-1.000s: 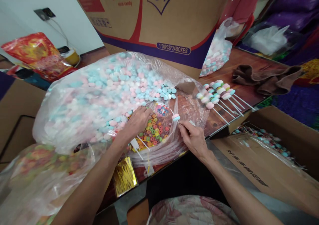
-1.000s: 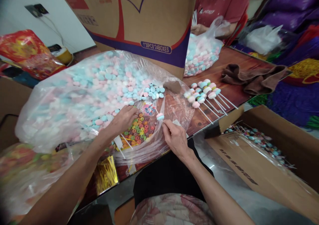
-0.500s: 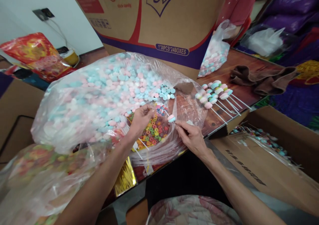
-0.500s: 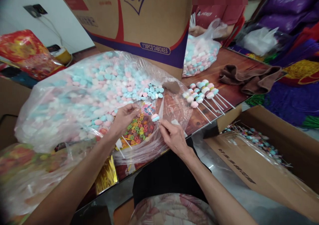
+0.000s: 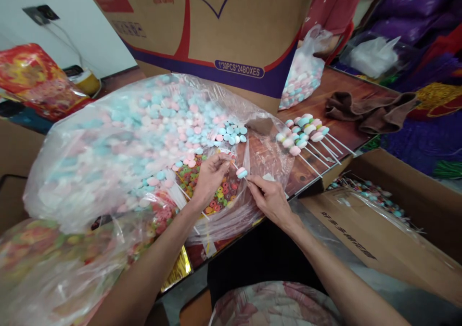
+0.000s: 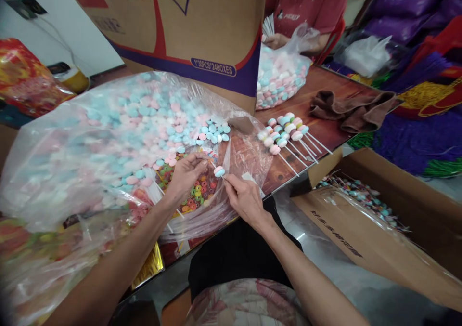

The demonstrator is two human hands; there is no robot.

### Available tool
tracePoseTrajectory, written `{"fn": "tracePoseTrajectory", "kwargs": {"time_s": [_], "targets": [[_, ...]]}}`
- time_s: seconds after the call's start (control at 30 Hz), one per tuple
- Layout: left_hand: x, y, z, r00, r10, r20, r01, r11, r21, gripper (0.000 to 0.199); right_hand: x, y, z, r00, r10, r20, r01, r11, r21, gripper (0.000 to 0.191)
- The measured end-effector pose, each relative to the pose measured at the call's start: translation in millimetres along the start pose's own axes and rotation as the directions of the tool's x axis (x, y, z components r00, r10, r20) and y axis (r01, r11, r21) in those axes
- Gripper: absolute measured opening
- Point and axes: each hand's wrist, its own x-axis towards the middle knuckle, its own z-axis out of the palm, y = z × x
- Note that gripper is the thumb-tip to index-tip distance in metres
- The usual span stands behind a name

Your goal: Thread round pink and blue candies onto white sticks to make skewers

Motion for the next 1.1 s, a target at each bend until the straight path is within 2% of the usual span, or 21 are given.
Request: {"fn": "tracePoseTrajectory", "kwargs": {"time_s": [0.1,0.17,0.3,0.4,0.53,0.73,0.9,1.0,1.1], "targets": [[-1.1,-0.4,1.8,0.998,0.045,0.047,-0.049,0.994,0.100,0.012,0.0,-1.3,-1.4,1.000,0.003,0.031,-0.003,1.000,-0.024,0.023],[-2.2,-0.5,3.6,0.998,0.031,0.050,-0.035,0.996,0.088,0.014,-0.4,-1.3,-1.8,1.000,0.020,0.018,-0.020,1.000,-0.012,0.023],[-3.9,-2.1,4.0,0.986,-0.153,-0.065,0.147,0.985,-0.091,0.034,-1.2,-0.1,-2.3,0.998,0.029,-0.051,-0.027,0.999,0.042,0.022],[-5.1,-3.0,2.4,0.970,-0.206,-0.127,0.189,0.973,-0.135,0.038,-1.0,-0.1,-3.1,1.000,-0.018,-0.018,0.019,0.998,0.057,0.021],[-7.7,-0.7,4.5,0.978,-0.202,-0.044,0.192,0.966,-0.174,0.033,0.1,-1.0,-3.3,0.997,-0.051,0.053,0.050,0.998,0.034,0.022],[-9.4,6.0,6.0,0.975,-0.221,-0.025,0.211,0.953,-0.216,0.034,1.0,-0.3,-0.9,0.998,-0.007,0.057,0.008,1.000,-0.018,0.021],[-11.4,11.3,3.5,0.963,-0.262,0.059,0.268,0.925,-0.269,0.043,-1.9,-1.9,-3.7,0.999,-0.026,0.045,0.024,0.998,0.060,0.022],[-12.9,13.3,8.1,0.953,-0.280,0.112,0.299,0.926,-0.229,0.042,-2.1,-3.0,-5.0,0.996,-0.066,0.051,0.062,0.995,0.074,0.024],[-15.0,15.4,17.8,0.949,-0.290,0.119,0.308,0.937,-0.168,0.043,-1.3,-3.0,-5.3,0.994,-0.105,-0.003,0.105,0.993,0.062,0.024]]}}
